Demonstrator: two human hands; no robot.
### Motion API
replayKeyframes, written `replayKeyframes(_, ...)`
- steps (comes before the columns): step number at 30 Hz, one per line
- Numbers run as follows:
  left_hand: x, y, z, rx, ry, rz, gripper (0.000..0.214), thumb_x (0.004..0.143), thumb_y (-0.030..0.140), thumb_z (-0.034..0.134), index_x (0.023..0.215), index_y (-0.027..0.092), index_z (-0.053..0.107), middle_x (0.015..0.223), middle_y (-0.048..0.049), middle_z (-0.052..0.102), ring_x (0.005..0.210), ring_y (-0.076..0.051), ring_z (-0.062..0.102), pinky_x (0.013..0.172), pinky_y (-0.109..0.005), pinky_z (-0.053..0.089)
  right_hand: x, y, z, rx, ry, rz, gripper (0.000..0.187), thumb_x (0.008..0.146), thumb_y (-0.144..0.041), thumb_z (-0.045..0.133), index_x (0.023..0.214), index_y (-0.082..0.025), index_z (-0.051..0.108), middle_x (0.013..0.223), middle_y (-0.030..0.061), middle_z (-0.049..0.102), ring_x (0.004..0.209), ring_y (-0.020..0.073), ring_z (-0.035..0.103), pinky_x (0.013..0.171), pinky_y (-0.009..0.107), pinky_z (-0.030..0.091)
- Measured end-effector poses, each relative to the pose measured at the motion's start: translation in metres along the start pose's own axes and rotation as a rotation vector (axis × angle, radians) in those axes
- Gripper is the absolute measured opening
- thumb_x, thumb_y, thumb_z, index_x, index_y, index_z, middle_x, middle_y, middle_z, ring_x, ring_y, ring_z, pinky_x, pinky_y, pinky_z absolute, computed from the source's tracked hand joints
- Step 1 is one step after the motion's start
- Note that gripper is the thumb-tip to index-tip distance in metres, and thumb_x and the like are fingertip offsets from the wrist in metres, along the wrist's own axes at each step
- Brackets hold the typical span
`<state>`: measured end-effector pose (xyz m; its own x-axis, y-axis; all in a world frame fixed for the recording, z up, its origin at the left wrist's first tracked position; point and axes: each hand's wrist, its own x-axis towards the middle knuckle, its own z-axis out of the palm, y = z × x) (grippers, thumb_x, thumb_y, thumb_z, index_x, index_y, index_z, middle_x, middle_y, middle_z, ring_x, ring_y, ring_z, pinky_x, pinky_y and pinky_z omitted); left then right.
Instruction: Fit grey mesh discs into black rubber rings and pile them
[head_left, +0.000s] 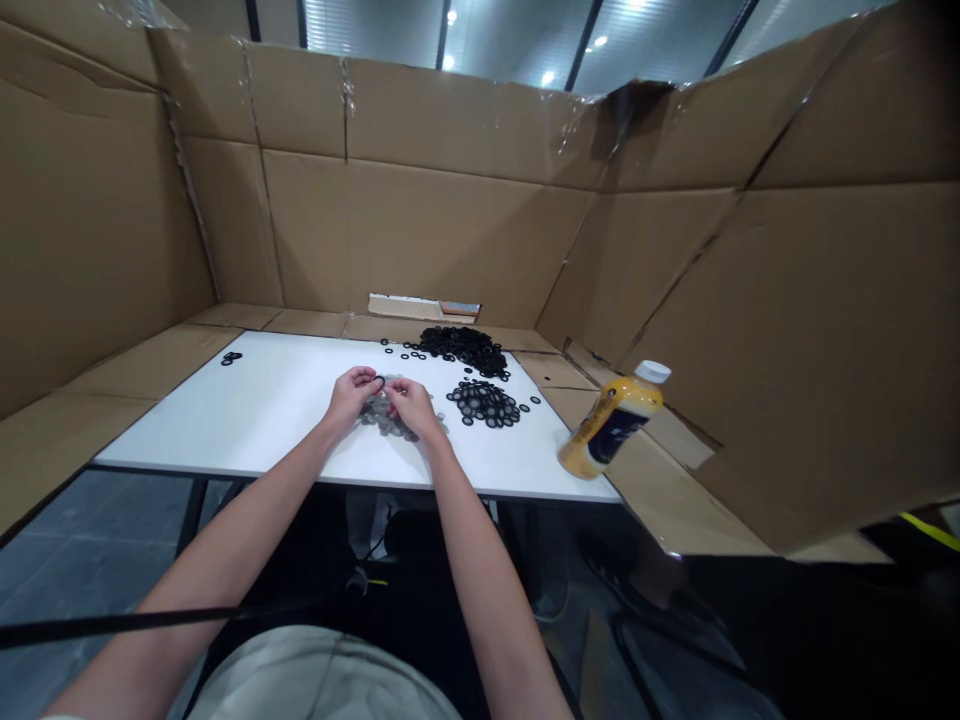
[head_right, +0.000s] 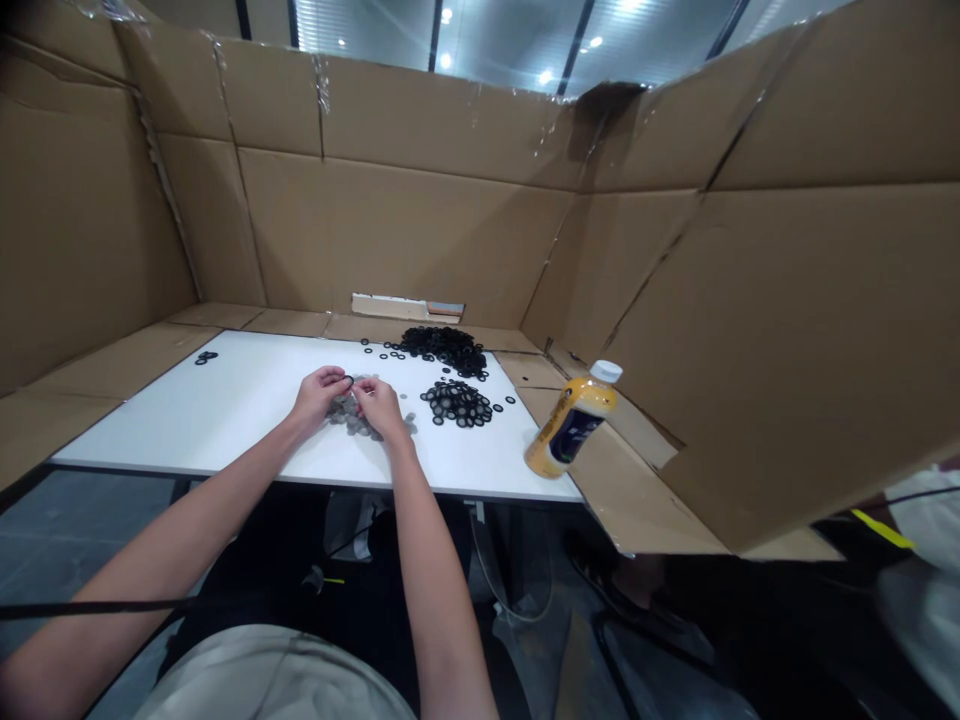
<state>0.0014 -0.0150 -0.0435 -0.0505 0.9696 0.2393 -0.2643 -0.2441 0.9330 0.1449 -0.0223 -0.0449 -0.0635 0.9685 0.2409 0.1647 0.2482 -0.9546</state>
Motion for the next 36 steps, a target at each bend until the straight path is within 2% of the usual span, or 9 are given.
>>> replayKeyframes(9,-0.0006,-0.0028,-0.0005,0.013,-0.071,-0.035,0.042,0.055,0.034,0.087,0.084,0.016,0.063,0.075,-0.0025,0.069,0.064,-0.016,0.065,0.067,-0.032,0.053,0.0016,0.0005,0.0011,0.049,0.005,0.002,0.011,0.085,-0.027,0.064,0.080,-0.018,0.061,0.054,-0.0043,0.058,0.043,0.0087,0.053,0.044,0.018,0.044)
replayKeyframes(14,-0.0015,-0.0023,-0.0006,0.035,-0.091,-0.015,0.042,0.052,0.031,0.088,0.083,0.016,0.064,0.075,-0.0011,0.067,0.070,-0.016,0.065,0.071,-0.031,0.053,0.0013,-0.0036,0.0002,0.094,-0.007,0.025,0.015,0.087,-0.032,0.062,0.083,-0.018,0.061,0.063,-0.0016,0.061,0.048,0.0096,0.054,0.044,0.020,0.046)
replayKeyframes(19,-0.0030,-0.0015,0.0005,0.066,-0.119,0.002,0.042,0.051,0.028,0.089,0.082,0.016,0.063,0.076,-0.0009,0.066,0.071,-0.016,0.064,0.071,-0.031,0.053,0.0003,-0.0020,-0.0019,0.070,-0.017,0.031,0.015,0.085,-0.032,0.065,0.083,-0.018,0.061,0.053,-0.0058,0.053,0.041,0.0084,0.045,0.042,0.020,0.039)
replayKeyframes(23,-0.0036,-0.0014,0.0016,0.082,-0.126,0.003,0.043,0.049,0.025,0.088,0.082,0.016,0.063,0.074,-0.0004,0.066,0.069,-0.015,0.063,0.069,-0.030,0.052,0.0021,0.0019,-0.0008,0.032,-0.022,0.022,0.018,0.086,-0.033,0.061,0.075,-0.019,0.058,0.051,-0.0062,0.049,0.042,0.0088,0.043,0.044,0.021,0.037)
replayKeyframes(27,-0.0044,-0.0004,0.0022,0.078,-0.119,0.015,0.042,0.050,0.026,0.088,0.082,0.016,0.062,0.072,0.0006,0.065,0.067,-0.014,0.062,0.068,-0.029,0.052,0.0043,0.0042,0.0006,-0.019,0.004,0.000,0.020,0.087,-0.034,0.058,0.072,-0.020,0.057,0.054,-0.0046,0.052,0.047,0.0109,0.048,0.049,0.023,0.041)
replayKeyframes(33,-0.0054,0.0005,0.0012,0.055,-0.078,0.044,0.041,0.052,0.026,0.087,0.082,0.017,0.061,0.072,0.0006,0.065,0.069,-0.015,0.063,0.069,-0.030,0.053,0.0025,0.0023,-0.0025,-0.121,0.078,-0.075,0.008,0.080,-0.026,0.062,0.075,-0.020,0.063,0.074,0.0014,0.066,0.070,0.0168,0.060,0.069,0.029,0.049)
replayKeyframes(36,-0.0044,-0.0003,0.0004,0.052,-0.053,0.062,0.040,0.053,0.026,0.086,0.081,0.017,0.060,0.073,0.0006,0.064,0.070,-0.015,0.063,0.069,-0.029,0.052,0.0008,0.0017,-0.0019,-0.147,0.092,-0.094,0.008,0.080,-0.026,0.062,0.075,-0.020,0.064,0.079,0.0029,0.068,0.073,0.0181,0.062,0.071,0.030,0.050)
